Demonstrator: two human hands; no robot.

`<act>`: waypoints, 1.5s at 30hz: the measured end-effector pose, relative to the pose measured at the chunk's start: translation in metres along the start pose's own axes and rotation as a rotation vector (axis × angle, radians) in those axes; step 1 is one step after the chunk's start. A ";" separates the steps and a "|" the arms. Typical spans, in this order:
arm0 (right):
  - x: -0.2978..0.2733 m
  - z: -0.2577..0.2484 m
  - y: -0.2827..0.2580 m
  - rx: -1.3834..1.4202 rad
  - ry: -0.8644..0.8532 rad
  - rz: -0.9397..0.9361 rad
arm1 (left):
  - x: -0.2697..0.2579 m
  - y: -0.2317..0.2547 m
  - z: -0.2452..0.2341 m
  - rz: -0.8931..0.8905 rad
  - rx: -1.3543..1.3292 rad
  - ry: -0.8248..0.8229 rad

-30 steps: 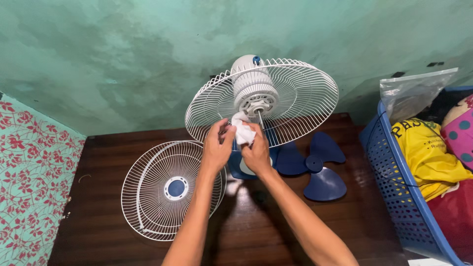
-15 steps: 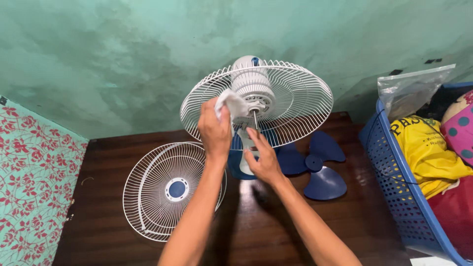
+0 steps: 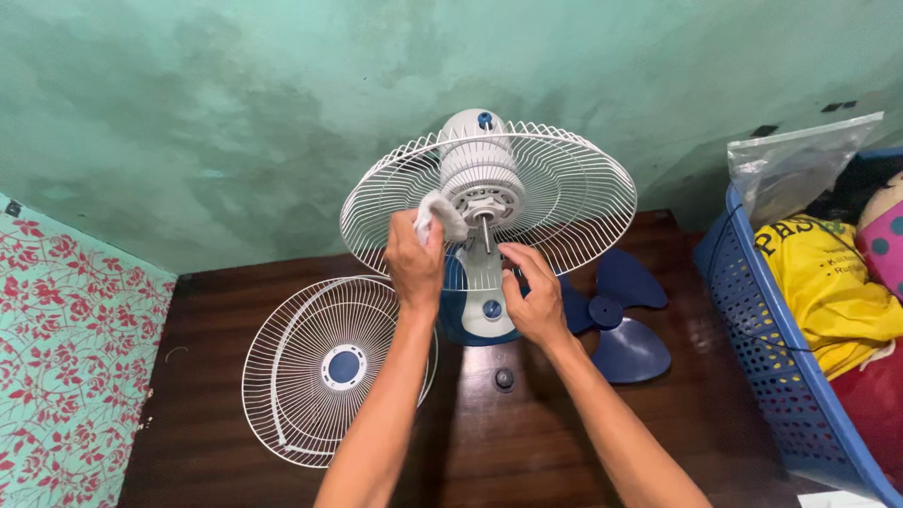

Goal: The person wipes the exterior of a disassembled table fan with a white cloth. They clean the motor housing, the neck, and the rear wire cage while the front cage and fan blades lie on the table.

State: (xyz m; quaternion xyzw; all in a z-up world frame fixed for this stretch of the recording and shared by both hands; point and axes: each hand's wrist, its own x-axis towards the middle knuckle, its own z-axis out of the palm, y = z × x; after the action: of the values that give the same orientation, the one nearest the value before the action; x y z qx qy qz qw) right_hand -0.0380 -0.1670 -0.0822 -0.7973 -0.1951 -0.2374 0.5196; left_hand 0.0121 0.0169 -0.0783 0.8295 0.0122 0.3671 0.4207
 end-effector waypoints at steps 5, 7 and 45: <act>-0.003 0.002 0.008 0.056 -0.002 0.108 | -0.029 -0.004 0.023 -0.008 0.029 -0.019; -0.008 0.003 0.017 0.085 -0.001 0.214 | -0.042 -0.006 0.029 -0.010 0.042 -0.069; 0.083 -0.019 -0.028 -0.331 0.135 -0.429 | -0.003 0.068 -0.011 -0.145 -0.297 -0.251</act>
State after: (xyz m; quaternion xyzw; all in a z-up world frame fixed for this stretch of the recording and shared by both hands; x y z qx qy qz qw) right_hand 0.0104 -0.1679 -0.0066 -0.7941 -0.2828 -0.4234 0.3319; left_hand -0.0164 -0.0207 -0.0278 0.7946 -0.0350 0.2276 0.5618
